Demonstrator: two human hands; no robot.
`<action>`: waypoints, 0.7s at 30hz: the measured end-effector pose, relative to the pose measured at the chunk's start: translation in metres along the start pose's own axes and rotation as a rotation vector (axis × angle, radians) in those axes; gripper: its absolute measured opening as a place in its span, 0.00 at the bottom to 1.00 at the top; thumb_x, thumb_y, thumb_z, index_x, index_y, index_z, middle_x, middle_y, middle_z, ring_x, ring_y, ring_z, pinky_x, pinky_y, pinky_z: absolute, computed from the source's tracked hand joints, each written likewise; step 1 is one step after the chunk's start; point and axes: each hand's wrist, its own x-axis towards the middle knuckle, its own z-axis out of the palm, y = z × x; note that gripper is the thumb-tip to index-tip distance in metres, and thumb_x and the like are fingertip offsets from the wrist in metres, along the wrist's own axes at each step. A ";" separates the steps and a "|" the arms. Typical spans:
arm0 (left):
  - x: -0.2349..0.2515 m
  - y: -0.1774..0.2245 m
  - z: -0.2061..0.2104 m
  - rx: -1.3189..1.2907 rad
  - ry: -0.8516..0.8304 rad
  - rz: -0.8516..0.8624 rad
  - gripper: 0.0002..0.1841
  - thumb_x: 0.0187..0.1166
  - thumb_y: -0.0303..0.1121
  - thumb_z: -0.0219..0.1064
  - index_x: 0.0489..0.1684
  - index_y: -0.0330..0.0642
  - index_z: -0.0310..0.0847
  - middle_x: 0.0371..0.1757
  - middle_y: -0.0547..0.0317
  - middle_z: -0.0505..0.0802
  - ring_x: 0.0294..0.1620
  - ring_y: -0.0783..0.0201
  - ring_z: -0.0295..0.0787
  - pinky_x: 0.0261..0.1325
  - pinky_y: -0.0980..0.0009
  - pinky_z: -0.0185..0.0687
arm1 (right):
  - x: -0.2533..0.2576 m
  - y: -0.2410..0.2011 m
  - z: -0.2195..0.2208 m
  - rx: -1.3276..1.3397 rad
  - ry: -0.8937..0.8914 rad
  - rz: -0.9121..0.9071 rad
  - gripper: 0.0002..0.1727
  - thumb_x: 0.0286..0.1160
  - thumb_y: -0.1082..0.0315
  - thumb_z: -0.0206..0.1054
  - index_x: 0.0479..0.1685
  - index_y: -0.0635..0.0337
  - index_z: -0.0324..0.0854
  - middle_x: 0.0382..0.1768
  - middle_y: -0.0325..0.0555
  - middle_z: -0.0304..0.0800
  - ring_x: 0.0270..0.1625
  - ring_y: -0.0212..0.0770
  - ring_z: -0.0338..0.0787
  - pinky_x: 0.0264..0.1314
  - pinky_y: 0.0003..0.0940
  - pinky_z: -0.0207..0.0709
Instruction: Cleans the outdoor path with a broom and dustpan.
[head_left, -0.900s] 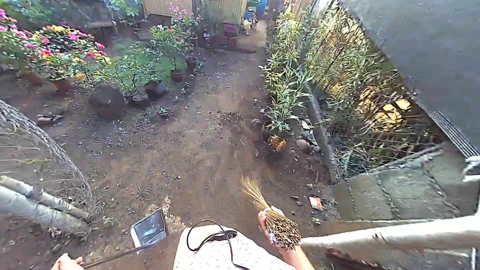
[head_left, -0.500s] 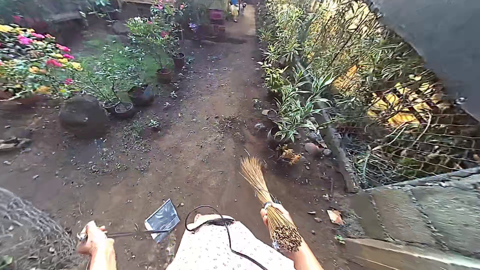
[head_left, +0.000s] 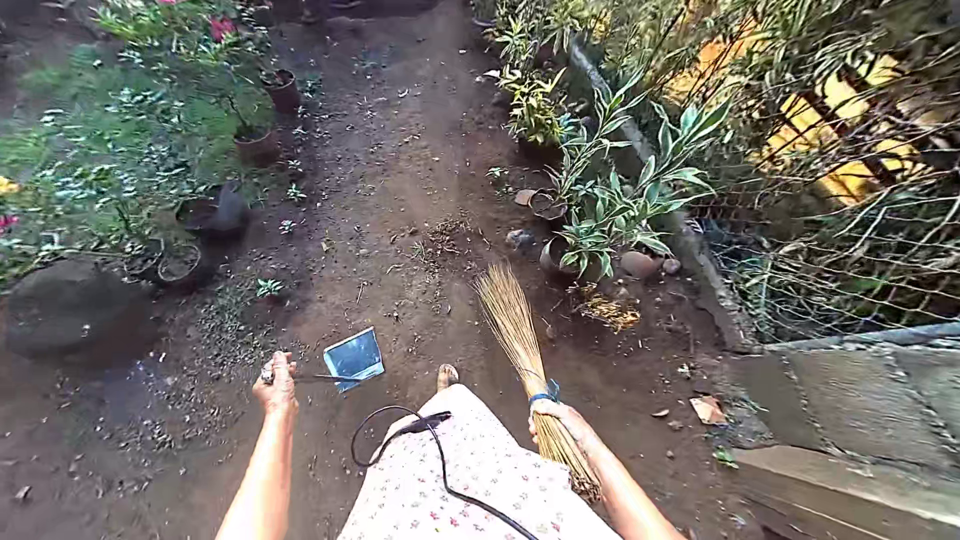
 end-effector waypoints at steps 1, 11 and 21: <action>0.019 0.006 0.017 0.011 -0.023 -0.013 0.15 0.93 0.37 0.55 0.52 0.32 0.81 0.30 0.66 0.84 0.26 0.78 0.80 0.32 0.79 0.77 | 0.012 -0.013 0.012 -0.018 0.041 -0.006 0.07 0.82 0.73 0.57 0.52 0.64 0.73 0.22 0.49 0.86 0.21 0.42 0.89 0.24 0.35 0.86; 0.180 0.069 0.179 0.068 -0.367 0.066 0.14 0.92 0.31 0.55 0.55 0.25 0.78 0.35 0.59 0.84 0.32 0.76 0.80 0.40 0.75 0.80 | 0.098 -0.093 0.123 -0.071 0.341 -0.028 0.23 0.76 0.76 0.66 0.70 0.67 0.70 0.36 0.56 0.88 0.29 0.47 0.91 0.32 0.43 0.88; 0.314 0.100 0.303 0.285 -0.772 0.200 0.16 0.91 0.29 0.54 0.56 0.20 0.78 0.40 0.53 0.87 0.36 0.76 0.80 0.44 0.77 0.79 | 0.211 -0.115 0.276 0.311 0.427 0.008 0.53 0.72 0.77 0.67 0.95 0.53 0.34 0.47 0.57 0.82 0.34 0.44 0.87 0.36 0.42 0.85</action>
